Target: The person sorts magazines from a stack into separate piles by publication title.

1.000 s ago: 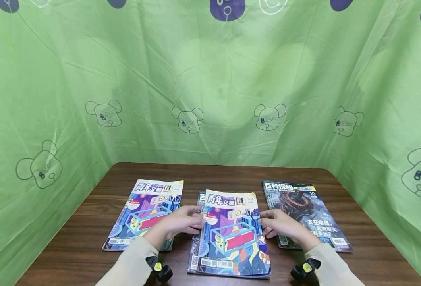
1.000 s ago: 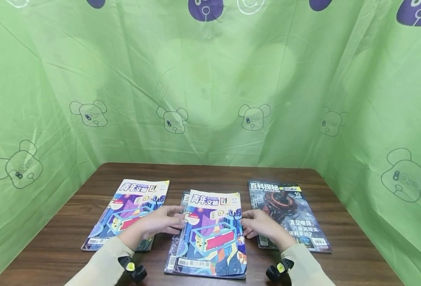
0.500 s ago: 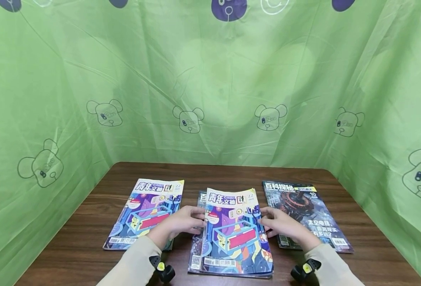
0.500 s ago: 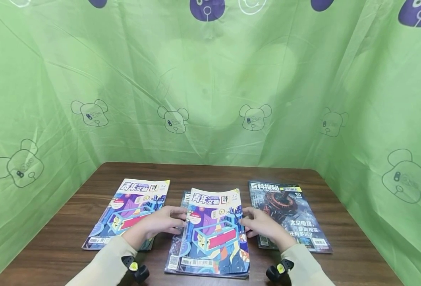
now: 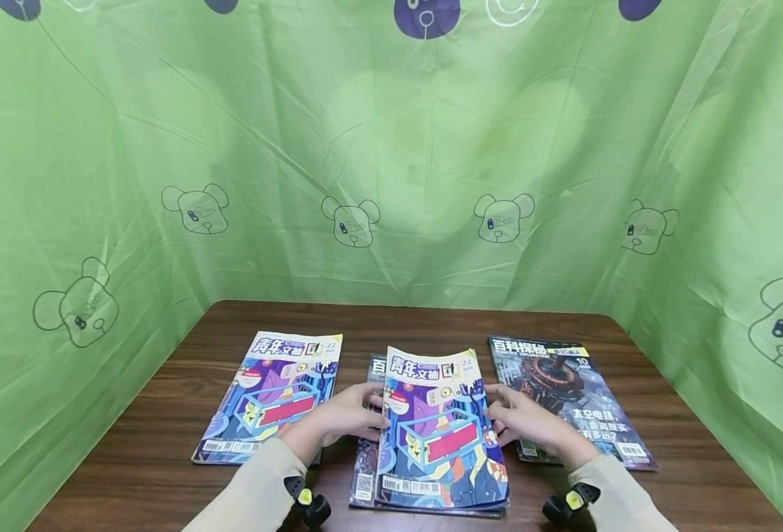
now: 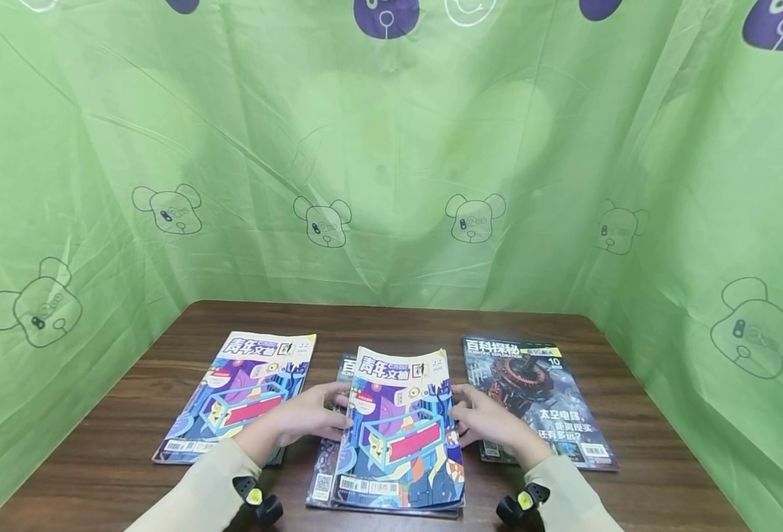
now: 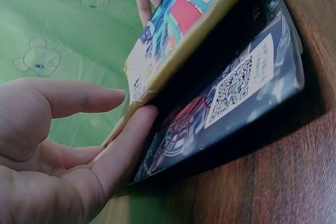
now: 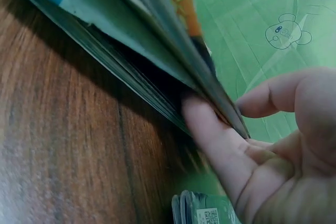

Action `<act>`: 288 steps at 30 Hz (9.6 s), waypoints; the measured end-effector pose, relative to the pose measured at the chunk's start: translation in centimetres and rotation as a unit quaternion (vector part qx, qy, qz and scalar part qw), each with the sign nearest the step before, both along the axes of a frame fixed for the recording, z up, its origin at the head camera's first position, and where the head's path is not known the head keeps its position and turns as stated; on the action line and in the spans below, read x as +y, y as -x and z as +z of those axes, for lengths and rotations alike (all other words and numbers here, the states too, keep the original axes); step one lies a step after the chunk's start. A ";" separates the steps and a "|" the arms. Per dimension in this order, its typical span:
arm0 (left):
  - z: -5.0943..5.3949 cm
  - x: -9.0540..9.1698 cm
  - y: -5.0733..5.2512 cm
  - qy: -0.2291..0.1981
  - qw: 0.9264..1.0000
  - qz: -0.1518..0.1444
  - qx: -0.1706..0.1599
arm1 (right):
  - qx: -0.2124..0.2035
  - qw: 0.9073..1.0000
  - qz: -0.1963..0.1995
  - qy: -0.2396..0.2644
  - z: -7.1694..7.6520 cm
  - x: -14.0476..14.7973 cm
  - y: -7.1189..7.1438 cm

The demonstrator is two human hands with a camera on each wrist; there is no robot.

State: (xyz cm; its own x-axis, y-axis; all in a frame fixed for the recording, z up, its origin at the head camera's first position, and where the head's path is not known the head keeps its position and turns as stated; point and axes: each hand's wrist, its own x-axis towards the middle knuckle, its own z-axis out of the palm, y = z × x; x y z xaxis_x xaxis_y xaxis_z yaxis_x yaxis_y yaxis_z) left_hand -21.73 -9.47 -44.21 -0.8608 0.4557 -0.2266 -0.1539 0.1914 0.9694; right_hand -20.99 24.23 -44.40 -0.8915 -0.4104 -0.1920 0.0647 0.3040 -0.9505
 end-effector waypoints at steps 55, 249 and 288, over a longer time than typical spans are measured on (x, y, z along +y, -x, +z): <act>1.9 -3.0 0.4 -0.001 0.997 0.070 0.029 | 0.003 0.999 0.012 0.052 0.6 -3.2 1.1; 1.4 -13.4 1.1 0.121 0.983 0.107 0.090 | 0.066 0.998 0.009 -0.001 -0.1 -14.0 4.7; 0.1 -6.0 0.2 0.010 0.999 -0.011 0.031 | 0.080 0.993 -0.042 -0.078 -0.6 -3.4 1.9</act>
State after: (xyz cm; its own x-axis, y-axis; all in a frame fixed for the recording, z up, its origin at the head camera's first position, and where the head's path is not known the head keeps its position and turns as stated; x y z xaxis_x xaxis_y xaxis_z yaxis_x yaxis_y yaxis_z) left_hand -21.88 -15.48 -44.16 -0.8633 0.4705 -0.1828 -0.0900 0.2130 0.9729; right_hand -22.89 20.88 -44.96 -0.9456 -0.3094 -0.1007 -0.0514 0.4477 -0.8927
